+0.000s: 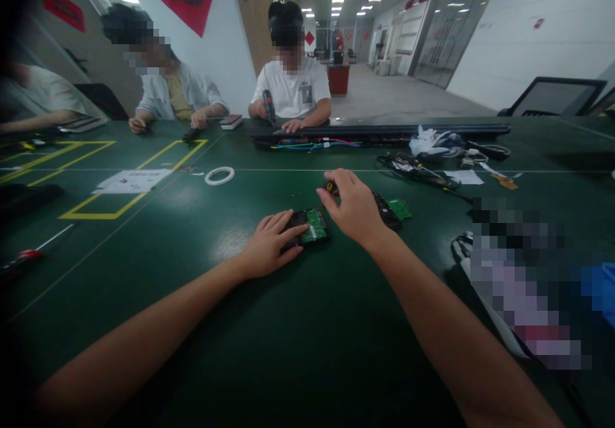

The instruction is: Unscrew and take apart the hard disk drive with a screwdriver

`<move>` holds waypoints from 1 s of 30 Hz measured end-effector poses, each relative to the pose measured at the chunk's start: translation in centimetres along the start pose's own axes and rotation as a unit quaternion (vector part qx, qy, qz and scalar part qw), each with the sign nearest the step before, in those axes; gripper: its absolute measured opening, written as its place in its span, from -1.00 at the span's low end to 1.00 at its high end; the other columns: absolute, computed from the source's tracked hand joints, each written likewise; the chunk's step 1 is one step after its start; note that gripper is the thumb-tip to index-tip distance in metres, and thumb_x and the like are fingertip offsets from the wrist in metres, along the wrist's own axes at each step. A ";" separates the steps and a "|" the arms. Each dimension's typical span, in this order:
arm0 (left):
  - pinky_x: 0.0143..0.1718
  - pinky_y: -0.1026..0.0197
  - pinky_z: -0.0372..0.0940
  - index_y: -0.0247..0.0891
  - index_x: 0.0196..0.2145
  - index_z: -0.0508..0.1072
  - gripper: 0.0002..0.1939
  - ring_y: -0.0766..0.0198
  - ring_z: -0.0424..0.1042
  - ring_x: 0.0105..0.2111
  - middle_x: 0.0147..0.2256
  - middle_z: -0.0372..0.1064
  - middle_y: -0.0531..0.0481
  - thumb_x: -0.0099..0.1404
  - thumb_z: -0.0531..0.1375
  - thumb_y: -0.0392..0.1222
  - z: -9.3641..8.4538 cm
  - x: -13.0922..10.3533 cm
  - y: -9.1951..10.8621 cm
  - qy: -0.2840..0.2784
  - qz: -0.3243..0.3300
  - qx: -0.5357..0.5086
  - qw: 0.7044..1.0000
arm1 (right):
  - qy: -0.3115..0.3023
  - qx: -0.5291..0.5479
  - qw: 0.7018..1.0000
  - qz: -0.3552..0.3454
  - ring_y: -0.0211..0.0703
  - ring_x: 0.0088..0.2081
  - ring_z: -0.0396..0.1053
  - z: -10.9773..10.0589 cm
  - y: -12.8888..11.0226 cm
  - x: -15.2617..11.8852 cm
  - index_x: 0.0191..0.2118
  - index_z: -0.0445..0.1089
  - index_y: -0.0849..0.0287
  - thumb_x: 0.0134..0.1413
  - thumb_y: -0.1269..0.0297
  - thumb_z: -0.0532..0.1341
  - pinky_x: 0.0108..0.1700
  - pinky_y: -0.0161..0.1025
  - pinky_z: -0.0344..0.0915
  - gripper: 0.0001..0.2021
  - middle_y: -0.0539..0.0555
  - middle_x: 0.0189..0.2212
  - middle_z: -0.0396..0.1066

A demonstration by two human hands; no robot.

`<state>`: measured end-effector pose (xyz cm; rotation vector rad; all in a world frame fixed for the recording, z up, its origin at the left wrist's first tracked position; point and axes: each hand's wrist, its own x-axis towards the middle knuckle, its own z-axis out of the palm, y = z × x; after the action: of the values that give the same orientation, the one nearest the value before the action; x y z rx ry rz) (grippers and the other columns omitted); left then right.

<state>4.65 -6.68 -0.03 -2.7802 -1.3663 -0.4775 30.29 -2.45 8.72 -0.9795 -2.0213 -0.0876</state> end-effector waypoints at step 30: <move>0.35 -0.35 0.00 0.02 0.37 0.29 -0.44 -0.21 -0.01 0.43 0.47 -0.06 -0.20 0.49 0.16 0.10 0.0 0.1 -0.1 0.001 -0.003 -0.010 1.000 | -0.003 0.022 0.999 0.033 0.10 -0.14 0.51 0.2 0.2 -0.2 0.06 0.38 0.13 0.34 0.17 0.21 -0.07 0.08 0.46 -0.74 0.25 -0.06 0.51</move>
<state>4.59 -6.57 -0.04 -2.7910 -1.3760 -0.4978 30.33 -2.32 8.43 -1.0196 -1.9862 -0.0049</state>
